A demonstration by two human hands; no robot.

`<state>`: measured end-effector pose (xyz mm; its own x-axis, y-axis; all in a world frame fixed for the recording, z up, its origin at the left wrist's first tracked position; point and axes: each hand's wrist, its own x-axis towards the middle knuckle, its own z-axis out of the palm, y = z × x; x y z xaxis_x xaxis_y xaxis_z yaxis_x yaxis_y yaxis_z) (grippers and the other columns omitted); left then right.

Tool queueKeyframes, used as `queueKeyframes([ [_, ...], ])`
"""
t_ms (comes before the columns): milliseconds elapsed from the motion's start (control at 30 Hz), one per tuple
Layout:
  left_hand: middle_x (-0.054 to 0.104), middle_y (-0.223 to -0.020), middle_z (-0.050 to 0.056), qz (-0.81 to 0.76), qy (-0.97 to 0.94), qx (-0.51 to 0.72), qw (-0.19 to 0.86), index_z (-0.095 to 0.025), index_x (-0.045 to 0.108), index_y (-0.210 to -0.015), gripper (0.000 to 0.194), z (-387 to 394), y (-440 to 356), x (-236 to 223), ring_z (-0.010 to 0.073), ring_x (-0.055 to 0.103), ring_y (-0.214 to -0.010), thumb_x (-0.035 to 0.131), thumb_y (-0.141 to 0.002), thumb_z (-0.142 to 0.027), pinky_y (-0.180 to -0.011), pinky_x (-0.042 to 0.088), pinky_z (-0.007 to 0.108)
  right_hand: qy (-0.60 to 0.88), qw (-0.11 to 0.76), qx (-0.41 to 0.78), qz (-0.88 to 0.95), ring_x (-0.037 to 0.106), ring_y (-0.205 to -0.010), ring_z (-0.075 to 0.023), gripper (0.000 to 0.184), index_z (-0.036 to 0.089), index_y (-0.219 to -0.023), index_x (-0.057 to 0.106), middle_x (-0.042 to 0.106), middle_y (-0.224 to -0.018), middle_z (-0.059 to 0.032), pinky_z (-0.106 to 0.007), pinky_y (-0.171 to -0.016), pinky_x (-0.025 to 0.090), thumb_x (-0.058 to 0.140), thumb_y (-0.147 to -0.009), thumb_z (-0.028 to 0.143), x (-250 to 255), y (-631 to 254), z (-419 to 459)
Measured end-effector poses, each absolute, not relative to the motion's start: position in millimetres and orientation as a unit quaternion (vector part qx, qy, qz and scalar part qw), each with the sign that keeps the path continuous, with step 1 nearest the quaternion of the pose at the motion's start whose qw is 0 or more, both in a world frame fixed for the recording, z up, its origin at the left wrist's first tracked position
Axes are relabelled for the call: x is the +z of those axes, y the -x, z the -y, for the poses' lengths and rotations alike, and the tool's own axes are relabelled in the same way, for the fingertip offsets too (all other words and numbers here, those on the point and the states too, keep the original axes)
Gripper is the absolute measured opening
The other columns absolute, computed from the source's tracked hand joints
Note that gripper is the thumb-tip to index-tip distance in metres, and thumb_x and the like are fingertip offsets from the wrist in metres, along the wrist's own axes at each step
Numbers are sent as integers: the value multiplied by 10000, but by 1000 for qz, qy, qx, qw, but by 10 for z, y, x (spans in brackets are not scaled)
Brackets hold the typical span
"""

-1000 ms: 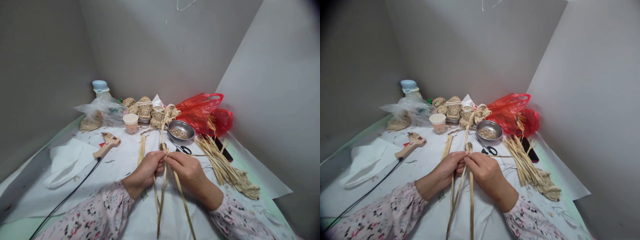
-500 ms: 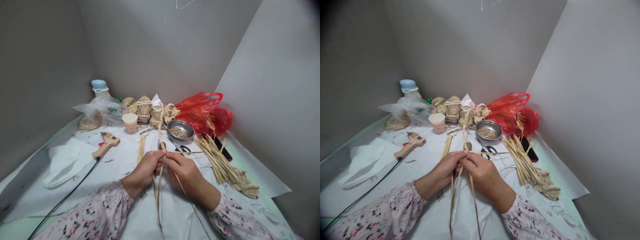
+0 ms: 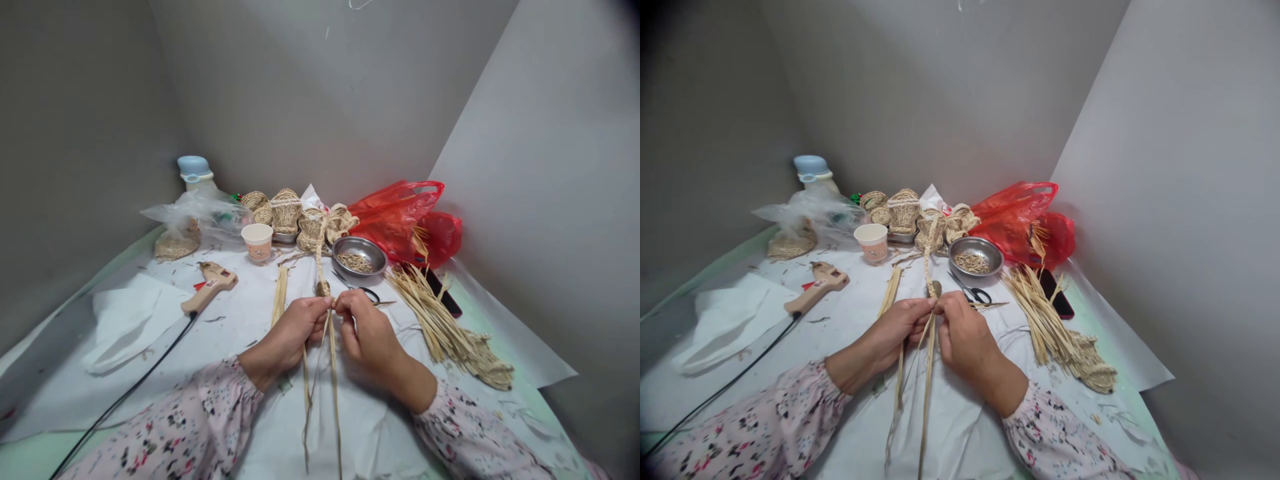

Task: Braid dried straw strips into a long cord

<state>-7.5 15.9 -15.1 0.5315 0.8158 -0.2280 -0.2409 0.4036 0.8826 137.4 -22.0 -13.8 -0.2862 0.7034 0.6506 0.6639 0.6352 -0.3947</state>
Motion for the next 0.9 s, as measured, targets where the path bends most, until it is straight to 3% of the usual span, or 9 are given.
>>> queueKeyframes([
  [233,245,-513,-94,-364,-430,389,729,-172,418,-597,332,-184,68,-192,43,174,-423,616,-741,-396,-402,111,202,407,407,37,817,537,-916,-195,313,192,-946,450,535,-944,-87,-335,-793,480,403,-698,7,-138,-1354,240],
  [400,365,-489,-77,-411,-430,365,716,-149,542,-691,276,-145,64,-130,54,291,-412,617,-725,-413,-399,185,191,437,447,-12,780,565,-901,-185,270,187,-972,502,594,-930,-74,-313,-806,464,435,-756,39,-134,-1421,197],
  [500,358,-465,-85,-430,-453,343,702,-145,586,-761,296,-129,65,-122,59,283,-403,590,-740,-440,-393,179,193,489,441,-17,753,561,-936,-203,237,174,-1024,541,616,-970,-89,-333,-839,438,448,-815,114,-115,-1463,155],
  [600,334,-465,-92,-430,-494,331,679,-143,580,-722,297,-130,68,-147,49,239,-408,578,-748,-439,-405,166,193,518,402,61,753,556,-952,-204,235,169,-1036,583,626,-988,-89,-337,-856,416,421,-866,171,-83,-1471,136],
  [767,436,-544,-61,-408,-537,315,668,-143,590,-744,279,-149,79,-194,60,311,-455,549,-760,-418,-441,207,200,514,361,240,740,559,-760,-145,241,178,-856,623,631,-814,-31,-258,-705,415,384,-890,186,-28,-1456,143],
  [900,337,-499,-84,-412,-569,307,642,-145,596,-750,297,-166,97,-225,59,225,-435,521,-776,-431,-431,160,209,511,380,314,704,534,-687,-120,212,171,-772,611,608,-726,1,-227,-650,393,421,-863,191,-41,-1471,112],
])
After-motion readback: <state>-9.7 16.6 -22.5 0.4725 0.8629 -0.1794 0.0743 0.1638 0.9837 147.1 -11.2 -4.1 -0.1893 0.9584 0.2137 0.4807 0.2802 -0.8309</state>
